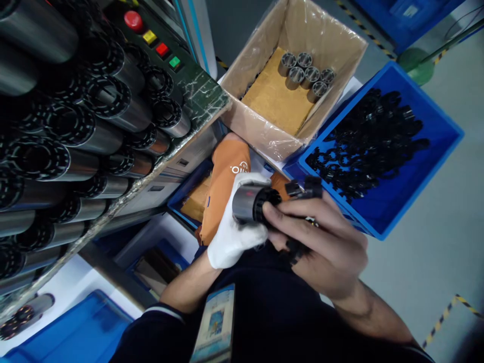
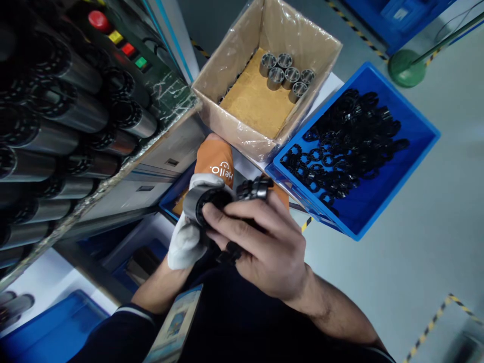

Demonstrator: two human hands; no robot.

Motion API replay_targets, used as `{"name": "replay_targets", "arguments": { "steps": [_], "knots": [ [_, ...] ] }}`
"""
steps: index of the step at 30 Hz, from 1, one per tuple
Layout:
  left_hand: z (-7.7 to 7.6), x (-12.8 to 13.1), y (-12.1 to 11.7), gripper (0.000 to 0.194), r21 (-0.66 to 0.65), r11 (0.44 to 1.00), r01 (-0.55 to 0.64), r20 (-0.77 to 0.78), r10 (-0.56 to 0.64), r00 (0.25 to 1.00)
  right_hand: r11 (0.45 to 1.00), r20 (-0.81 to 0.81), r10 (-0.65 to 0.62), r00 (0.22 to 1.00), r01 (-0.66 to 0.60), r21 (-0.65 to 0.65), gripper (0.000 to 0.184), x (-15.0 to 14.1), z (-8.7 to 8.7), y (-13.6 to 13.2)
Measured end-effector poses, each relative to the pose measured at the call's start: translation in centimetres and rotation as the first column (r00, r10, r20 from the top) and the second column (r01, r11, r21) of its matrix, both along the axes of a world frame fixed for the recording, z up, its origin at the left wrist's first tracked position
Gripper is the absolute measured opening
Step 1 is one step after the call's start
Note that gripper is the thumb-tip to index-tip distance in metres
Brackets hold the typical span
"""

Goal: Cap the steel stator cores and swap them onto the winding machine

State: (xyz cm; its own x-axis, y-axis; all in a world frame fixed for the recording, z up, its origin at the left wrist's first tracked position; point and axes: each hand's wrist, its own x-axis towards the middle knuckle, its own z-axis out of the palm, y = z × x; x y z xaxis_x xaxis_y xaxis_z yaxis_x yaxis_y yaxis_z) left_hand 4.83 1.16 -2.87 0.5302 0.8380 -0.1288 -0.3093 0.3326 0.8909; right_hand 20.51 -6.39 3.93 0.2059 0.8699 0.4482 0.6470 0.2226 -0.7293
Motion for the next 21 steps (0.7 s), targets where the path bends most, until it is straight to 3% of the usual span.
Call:
{"name": "replay_targets", "arguments": {
  "steps": [3, 6, 8, 12, 14, 18, 19, 21],
  "knots": [
    [-0.6, 0.2, -0.4, 0.073, 0.018, 1.0, 0.011, 0.044, -0.012, 0.999, 0.995, 0.084, -0.002, 0.996, 0.01, -0.096, 0.026, 0.9, 0.0, 0.4],
    [-0.5, 0.4, -1.1, 0.093, 0.185, 0.979, -0.082, 0.004, 0.082, 0.997, 0.99, 0.117, -0.002, 0.993, 0.018, -0.138, 0.026, 1.4, -0.2, 0.9],
    [-0.3, 0.6, -1.7, 0.084, 0.203, 0.968, -0.149, -0.01, 0.154, 0.988, 0.984, 0.069, 0.065, 0.995, -0.053, -0.173, 0.036, 1.5, -0.3, 1.1],
    [0.0, 0.6, -2.4, 0.067, 0.118, 0.982, -0.148, -0.061, 0.156, 0.986, 0.935, -0.149, 0.205, 0.967, -0.239, -0.262, 0.067, 1.9, -0.2, 1.4],
    [0.2, 0.3, -2.4, 0.069, 0.086, 0.989, -0.123, -0.046, 0.127, 0.991, 0.931, -0.202, 0.251, 0.947, -0.293, -0.217, 0.061, 2.3, 0.0, 1.5],
    [0.7, -0.8, -2.1, 0.067, -0.078, 0.993, -0.087, 0.016, 0.088, 0.996, 0.913, -0.105, 0.34, 0.935, -0.355, -0.204, 0.027, 2.9, -0.1, 1.9],
    [0.8, -1.1, -2.0, 0.066, -0.127, 0.989, -0.08, 0.036, 0.085, 0.996, 0.906, -0.087, 0.351, 0.932, -0.362, -0.22, 0.029, 3.0, -0.4, 1.9],
    [0.8, -1.4, -1.9, 0.065, -0.177, 0.981, -0.078, 0.088, 0.095, 0.992, 0.921, -0.099, 0.329, 0.939, -0.342, -0.186, 0.052, 2.9, -1.0, 1.9]
  ]
}}
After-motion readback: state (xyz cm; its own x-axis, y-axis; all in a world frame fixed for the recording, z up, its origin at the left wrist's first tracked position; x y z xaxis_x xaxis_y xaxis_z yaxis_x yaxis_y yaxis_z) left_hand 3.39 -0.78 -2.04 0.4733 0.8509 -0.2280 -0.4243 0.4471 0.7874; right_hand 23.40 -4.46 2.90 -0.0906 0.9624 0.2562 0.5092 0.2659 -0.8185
